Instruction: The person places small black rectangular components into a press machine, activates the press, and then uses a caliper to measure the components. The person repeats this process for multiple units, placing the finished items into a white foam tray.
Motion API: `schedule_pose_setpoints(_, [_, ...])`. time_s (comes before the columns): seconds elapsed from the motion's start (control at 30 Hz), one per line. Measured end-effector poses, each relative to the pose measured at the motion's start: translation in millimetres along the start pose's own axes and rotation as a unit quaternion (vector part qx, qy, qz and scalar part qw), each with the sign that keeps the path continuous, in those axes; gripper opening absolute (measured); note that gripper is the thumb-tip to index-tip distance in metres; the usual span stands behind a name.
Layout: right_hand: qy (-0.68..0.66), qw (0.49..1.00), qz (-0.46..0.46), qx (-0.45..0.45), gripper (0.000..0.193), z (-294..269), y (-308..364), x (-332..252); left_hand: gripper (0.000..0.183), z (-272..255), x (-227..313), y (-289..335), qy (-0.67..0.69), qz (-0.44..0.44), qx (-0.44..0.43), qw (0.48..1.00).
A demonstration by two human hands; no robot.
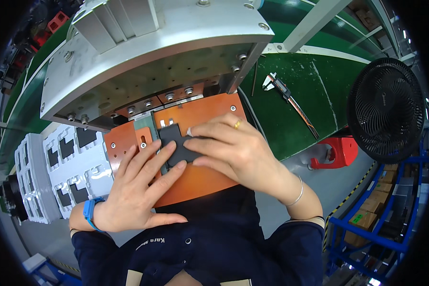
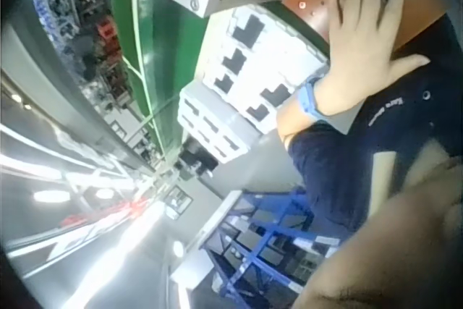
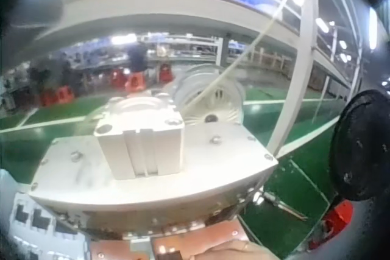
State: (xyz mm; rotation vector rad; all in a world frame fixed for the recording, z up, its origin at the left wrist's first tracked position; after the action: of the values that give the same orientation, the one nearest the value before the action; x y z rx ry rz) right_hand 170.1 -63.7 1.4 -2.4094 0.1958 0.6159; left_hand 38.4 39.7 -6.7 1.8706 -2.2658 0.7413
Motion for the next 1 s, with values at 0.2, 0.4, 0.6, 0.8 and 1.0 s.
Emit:
schedule_pose_setpoints(0.2, [-0.019,1.0,-0.014,0.0,0.031,3,-26,17,0.09,-5,-24,-13,-0.007,-0.004,0.016,1.0])
schedule_pose_setpoints(0.4, [-0.025,1.0,0.006,-0.014,0.029,6,-23,20,0.089,-4,-24,-13,0.012,-0.011,0.017,1.0])
schedule_pose_setpoints(0.6, [-0.025,0.999,0.007,-0.027,0.027,6,-27,19,0.089,-3,-26,-12,0.022,-0.016,0.016,1.0])
schedule_pose_setpoints(0.8, [-0.056,0.998,0.021,-0.036,0.027,8,-29,20,0.089,-1,-27,-9,0.026,-0.014,0.011,1.0])
schedule_pose_setpoints(1.0, [-0.06,0.996,0.041,-0.045,0.027,9,-29,21,0.087,1,-27,-10,0.019,-0.02,0.004,1.0])
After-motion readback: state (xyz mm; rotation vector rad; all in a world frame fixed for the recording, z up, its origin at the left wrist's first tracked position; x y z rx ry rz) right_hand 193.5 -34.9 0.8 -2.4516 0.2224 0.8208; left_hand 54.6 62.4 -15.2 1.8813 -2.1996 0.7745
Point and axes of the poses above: each hand's wrist, its own y-axis away from the middle knuckle, its own z-axis out of the palm, x = y × z, the point moved 7 cm from there along -y, towards the middle knuckle, and after that the axes turned 11 degrees about x, right-handed, at the moved point
